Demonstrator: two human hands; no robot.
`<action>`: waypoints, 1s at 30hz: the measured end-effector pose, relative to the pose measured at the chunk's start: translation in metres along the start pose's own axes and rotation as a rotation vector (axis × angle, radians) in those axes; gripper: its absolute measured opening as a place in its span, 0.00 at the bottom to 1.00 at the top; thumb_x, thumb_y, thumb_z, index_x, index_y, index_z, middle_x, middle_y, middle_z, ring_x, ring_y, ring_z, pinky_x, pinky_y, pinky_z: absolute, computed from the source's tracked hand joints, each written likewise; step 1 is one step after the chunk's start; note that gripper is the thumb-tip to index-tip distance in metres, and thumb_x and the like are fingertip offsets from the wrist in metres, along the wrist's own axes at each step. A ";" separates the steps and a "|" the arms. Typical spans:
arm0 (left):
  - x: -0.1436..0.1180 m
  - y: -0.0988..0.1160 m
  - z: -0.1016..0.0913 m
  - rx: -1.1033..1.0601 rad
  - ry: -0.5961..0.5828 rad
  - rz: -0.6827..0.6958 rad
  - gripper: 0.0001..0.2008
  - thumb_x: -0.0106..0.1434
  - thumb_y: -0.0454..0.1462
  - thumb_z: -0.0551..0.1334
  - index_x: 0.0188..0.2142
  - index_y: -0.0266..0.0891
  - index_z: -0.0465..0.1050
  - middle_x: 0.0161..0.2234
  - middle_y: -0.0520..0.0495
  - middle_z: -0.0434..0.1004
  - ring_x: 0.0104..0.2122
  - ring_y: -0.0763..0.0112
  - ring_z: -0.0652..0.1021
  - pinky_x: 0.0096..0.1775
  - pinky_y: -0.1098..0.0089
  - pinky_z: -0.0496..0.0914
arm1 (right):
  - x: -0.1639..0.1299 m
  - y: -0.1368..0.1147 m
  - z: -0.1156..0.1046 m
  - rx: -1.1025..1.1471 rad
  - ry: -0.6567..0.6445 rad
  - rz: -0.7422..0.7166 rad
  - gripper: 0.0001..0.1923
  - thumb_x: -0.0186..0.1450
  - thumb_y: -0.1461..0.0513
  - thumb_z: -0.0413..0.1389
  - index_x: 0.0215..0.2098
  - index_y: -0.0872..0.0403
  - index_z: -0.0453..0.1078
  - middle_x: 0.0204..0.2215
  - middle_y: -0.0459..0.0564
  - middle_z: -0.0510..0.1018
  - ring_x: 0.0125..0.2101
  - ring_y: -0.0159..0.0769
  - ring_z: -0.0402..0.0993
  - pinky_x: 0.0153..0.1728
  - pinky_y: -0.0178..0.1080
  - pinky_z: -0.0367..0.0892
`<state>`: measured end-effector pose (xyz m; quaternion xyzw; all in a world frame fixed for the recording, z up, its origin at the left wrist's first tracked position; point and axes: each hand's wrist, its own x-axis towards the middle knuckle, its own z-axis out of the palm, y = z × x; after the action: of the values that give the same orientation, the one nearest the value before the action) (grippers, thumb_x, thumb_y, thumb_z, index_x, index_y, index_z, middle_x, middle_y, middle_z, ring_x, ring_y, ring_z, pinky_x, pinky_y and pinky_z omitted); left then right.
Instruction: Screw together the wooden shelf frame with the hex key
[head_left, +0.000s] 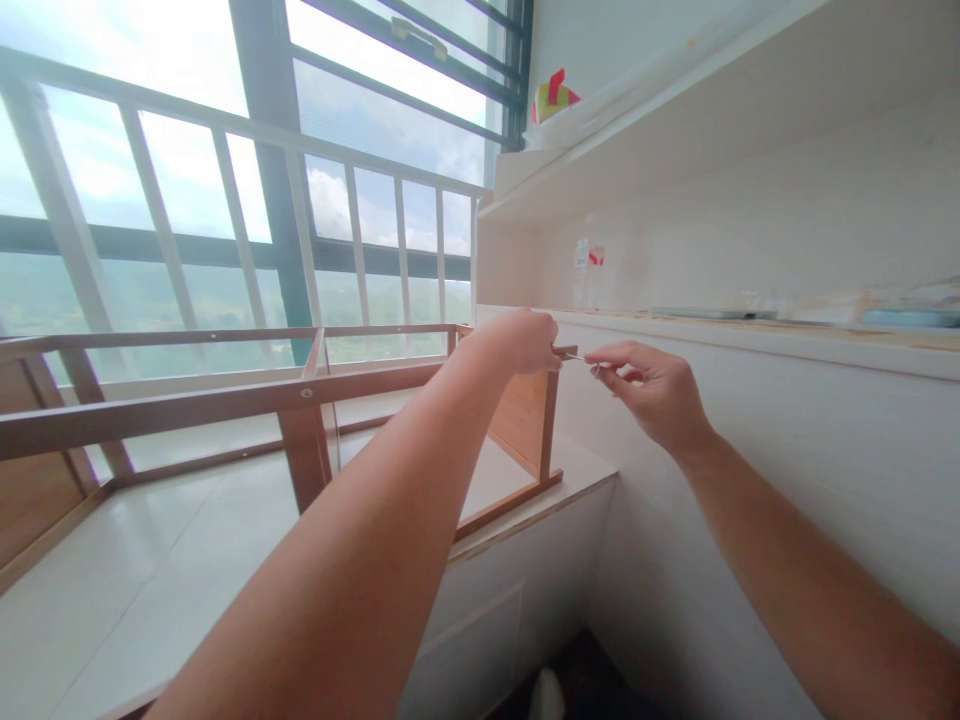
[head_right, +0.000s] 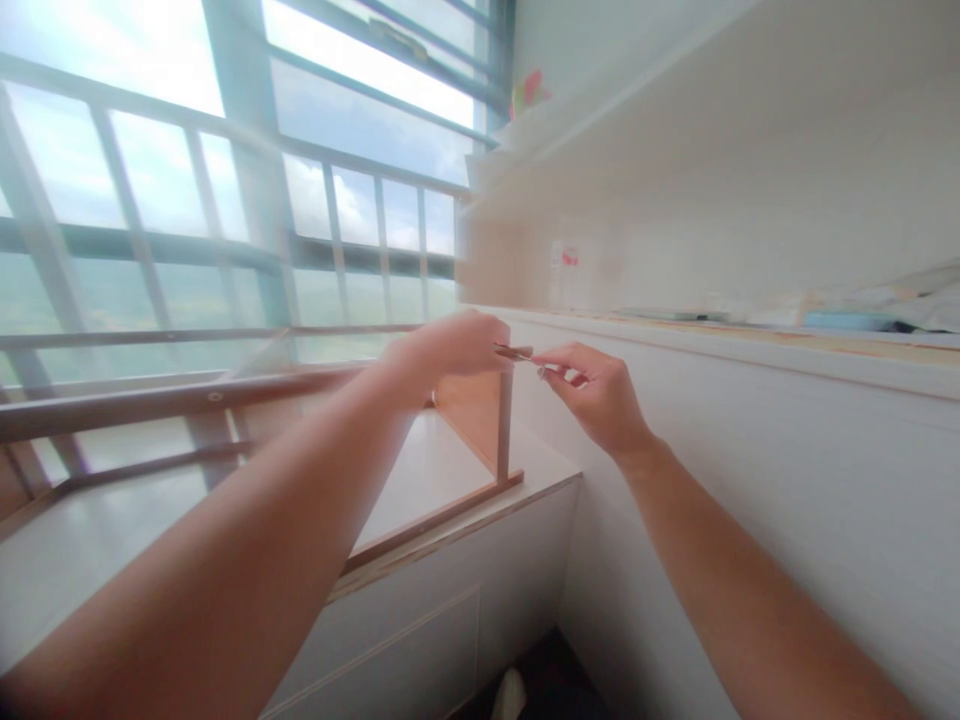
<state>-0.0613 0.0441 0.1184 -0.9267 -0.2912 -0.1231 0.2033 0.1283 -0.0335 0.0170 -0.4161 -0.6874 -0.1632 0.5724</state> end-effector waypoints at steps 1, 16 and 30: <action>0.000 0.000 0.000 0.001 0.000 0.001 0.20 0.63 0.47 0.62 0.48 0.36 0.82 0.43 0.38 0.84 0.37 0.58 0.80 0.30 0.65 0.64 | 0.000 -0.001 0.000 -0.027 0.016 -0.035 0.07 0.67 0.60 0.63 0.43 0.49 0.83 0.40 0.48 0.85 0.33 0.34 0.75 0.30 0.37 0.70; -0.002 0.000 -0.001 -0.011 0.004 -0.007 0.18 0.63 0.46 0.61 0.46 0.38 0.82 0.44 0.40 0.84 0.38 0.59 0.80 0.31 0.66 0.64 | 0.000 -0.005 0.007 -0.029 0.101 0.003 0.13 0.65 0.50 0.67 0.35 0.52 0.82 0.34 0.50 0.84 0.31 0.37 0.76 0.28 0.38 0.68; -0.001 -0.002 0.001 -0.017 0.008 0.014 0.19 0.63 0.45 0.61 0.47 0.38 0.82 0.43 0.39 0.84 0.38 0.58 0.80 0.32 0.66 0.66 | 0.001 -0.008 0.016 0.181 0.127 0.310 0.18 0.64 0.48 0.65 0.28 0.54 0.78 0.19 0.47 0.76 0.17 0.30 0.67 0.18 0.34 0.63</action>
<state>-0.0632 0.0455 0.1180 -0.9298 -0.2829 -0.1280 0.1977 0.1115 -0.0269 0.0155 -0.4529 -0.5893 -0.0366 0.6680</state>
